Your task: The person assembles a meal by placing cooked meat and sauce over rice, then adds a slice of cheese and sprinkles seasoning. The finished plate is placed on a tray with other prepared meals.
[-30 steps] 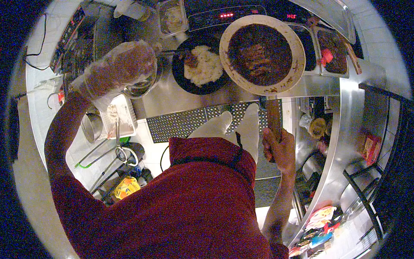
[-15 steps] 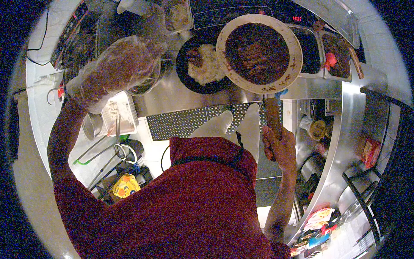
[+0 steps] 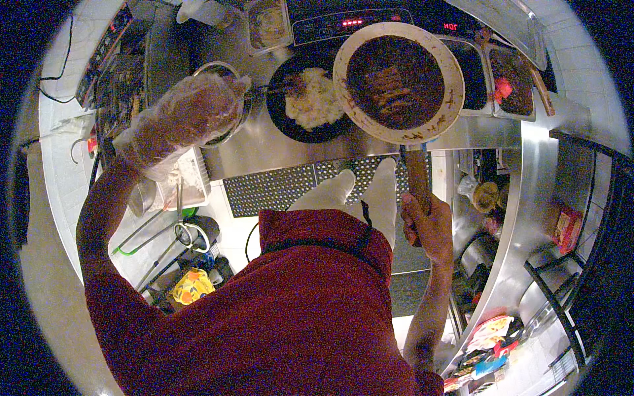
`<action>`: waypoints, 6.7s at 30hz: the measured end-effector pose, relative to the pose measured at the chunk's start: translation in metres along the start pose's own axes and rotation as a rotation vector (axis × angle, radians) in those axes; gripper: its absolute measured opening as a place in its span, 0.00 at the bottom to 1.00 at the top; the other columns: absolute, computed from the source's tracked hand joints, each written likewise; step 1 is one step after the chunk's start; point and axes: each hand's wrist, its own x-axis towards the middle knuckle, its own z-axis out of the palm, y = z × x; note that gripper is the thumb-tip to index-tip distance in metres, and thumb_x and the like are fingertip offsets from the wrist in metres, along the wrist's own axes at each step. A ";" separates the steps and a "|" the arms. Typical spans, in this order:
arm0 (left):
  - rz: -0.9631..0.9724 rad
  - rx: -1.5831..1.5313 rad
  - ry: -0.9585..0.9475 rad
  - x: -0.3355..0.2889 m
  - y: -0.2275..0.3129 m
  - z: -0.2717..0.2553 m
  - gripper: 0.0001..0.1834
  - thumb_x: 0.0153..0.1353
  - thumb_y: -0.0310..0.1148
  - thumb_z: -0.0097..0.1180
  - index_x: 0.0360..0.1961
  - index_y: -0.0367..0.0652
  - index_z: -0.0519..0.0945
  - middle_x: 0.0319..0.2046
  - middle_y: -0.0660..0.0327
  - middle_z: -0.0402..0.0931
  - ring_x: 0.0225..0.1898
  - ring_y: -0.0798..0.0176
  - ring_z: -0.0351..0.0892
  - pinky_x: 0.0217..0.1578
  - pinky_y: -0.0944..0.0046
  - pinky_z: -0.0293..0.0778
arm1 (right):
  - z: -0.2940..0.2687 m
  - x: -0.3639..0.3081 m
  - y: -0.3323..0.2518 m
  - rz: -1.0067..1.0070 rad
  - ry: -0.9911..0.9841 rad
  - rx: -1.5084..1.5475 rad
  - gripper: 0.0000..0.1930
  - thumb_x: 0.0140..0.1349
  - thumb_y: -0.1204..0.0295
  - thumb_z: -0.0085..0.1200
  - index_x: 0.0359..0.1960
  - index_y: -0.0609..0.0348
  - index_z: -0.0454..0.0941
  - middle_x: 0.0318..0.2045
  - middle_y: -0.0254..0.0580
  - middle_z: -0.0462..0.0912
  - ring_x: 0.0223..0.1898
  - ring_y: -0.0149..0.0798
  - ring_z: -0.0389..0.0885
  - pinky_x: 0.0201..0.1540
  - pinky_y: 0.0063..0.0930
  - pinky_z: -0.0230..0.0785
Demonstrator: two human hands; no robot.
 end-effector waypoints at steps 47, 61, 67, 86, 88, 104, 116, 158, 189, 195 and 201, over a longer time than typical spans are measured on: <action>-0.320 0.234 -0.070 0.033 0.074 -0.012 0.22 0.63 0.32 0.52 0.56 0.30 0.71 0.30 0.55 0.75 0.32 0.56 0.80 0.26 0.58 0.76 | 0.036 0.002 -0.015 0.057 -0.036 -0.119 0.15 0.65 0.58 0.63 0.32 0.58 0.78 0.19 0.30 0.78 0.15 0.23 0.72 0.16 0.22 0.64; -0.318 0.154 0.043 0.023 0.061 -0.008 0.18 0.65 0.36 0.54 0.52 0.37 0.76 0.28 0.61 0.73 0.29 0.58 0.76 0.28 0.60 0.74 | 0.038 0.002 -0.014 0.004 -0.034 -0.204 0.17 0.65 0.56 0.63 0.31 0.59 0.78 0.17 0.32 0.78 0.14 0.24 0.73 0.16 0.23 0.64; -0.192 -0.094 0.293 0.010 0.035 0.006 0.19 0.56 0.27 0.64 0.49 0.35 0.78 0.33 0.58 0.77 0.33 0.56 0.78 0.33 0.57 0.75 | 0.039 0.001 -0.017 0.020 -0.025 -0.171 0.18 0.65 0.55 0.62 0.30 0.59 0.78 0.17 0.32 0.78 0.14 0.25 0.73 0.15 0.24 0.63; -0.386 -0.202 0.321 -0.002 0.040 -0.032 0.21 0.58 0.28 0.62 0.53 0.42 0.78 0.49 0.48 0.80 0.42 0.48 0.81 0.44 0.53 0.77 | 0.037 0.002 -0.017 0.030 -0.027 -0.154 0.19 0.66 0.55 0.61 0.26 0.57 0.76 0.16 0.30 0.76 0.12 0.24 0.71 0.13 0.22 0.60; -0.365 -0.096 0.325 -0.013 0.037 -0.036 0.22 0.58 0.28 0.61 0.55 0.40 0.77 0.47 0.47 0.81 0.42 0.47 0.81 0.44 0.53 0.77 | 0.037 -0.003 -0.023 0.042 0.009 -0.132 0.18 0.66 0.56 0.61 0.27 0.57 0.76 0.16 0.30 0.75 0.12 0.24 0.71 0.13 0.22 0.60; -0.242 0.124 -0.166 -0.020 0.036 0.030 0.24 0.61 0.39 0.57 0.58 0.44 0.74 0.42 0.58 0.79 0.40 0.55 0.80 0.41 0.55 0.78 | 0.002 -0.008 0.000 0.016 0.164 -0.070 0.17 0.68 0.58 0.59 0.28 0.56 0.72 0.16 0.30 0.72 0.11 0.25 0.69 0.13 0.23 0.59; -0.079 0.068 0.025 -0.011 0.022 0.038 0.18 0.59 0.35 0.57 0.50 0.43 0.78 0.44 0.56 0.80 0.40 0.53 0.82 0.41 0.55 0.80 | 0.003 -0.009 0.009 -0.005 0.105 -0.022 0.18 0.69 0.56 0.57 0.28 0.57 0.73 0.15 0.28 0.72 0.11 0.24 0.68 0.12 0.22 0.58; -0.410 -0.336 0.367 0.016 0.046 -0.022 0.18 0.58 0.29 0.61 0.51 0.40 0.80 0.41 0.48 0.82 0.34 0.47 0.81 0.37 0.54 0.77 | 0.027 -0.004 -0.004 -0.019 0.043 -0.084 0.16 0.70 0.58 0.57 0.28 0.54 0.71 0.16 0.27 0.71 0.11 0.22 0.67 0.12 0.19 0.56; -0.346 0.074 -0.335 -0.005 0.072 -0.003 0.19 0.61 0.32 0.58 0.53 0.41 0.75 0.36 0.58 0.79 0.38 0.54 0.80 0.42 0.59 0.75 | 0.022 -0.006 0.006 0.029 0.108 -0.076 0.16 0.69 0.59 0.59 0.30 0.55 0.71 0.17 0.28 0.70 0.11 0.22 0.65 0.12 0.20 0.56; -0.374 -0.090 0.052 0.012 0.070 -0.042 0.20 0.63 0.32 0.56 0.56 0.40 0.76 0.49 0.52 0.78 0.42 0.51 0.81 0.44 0.53 0.77 | 0.019 -0.001 0.012 -0.023 0.067 -0.056 0.16 0.69 0.59 0.59 0.30 0.55 0.72 0.17 0.27 0.70 0.11 0.22 0.65 0.12 0.19 0.56; -0.310 -0.221 0.105 0.040 0.069 -0.018 0.21 0.64 0.34 0.59 0.57 0.39 0.76 0.53 0.54 0.81 0.44 0.51 0.82 0.45 0.54 0.77 | 0.028 -0.006 -0.002 -0.024 0.056 -0.044 0.16 0.69 0.59 0.59 0.29 0.56 0.72 0.16 0.28 0.71 0.11 0.22 0.67 0.12 0.19 0.57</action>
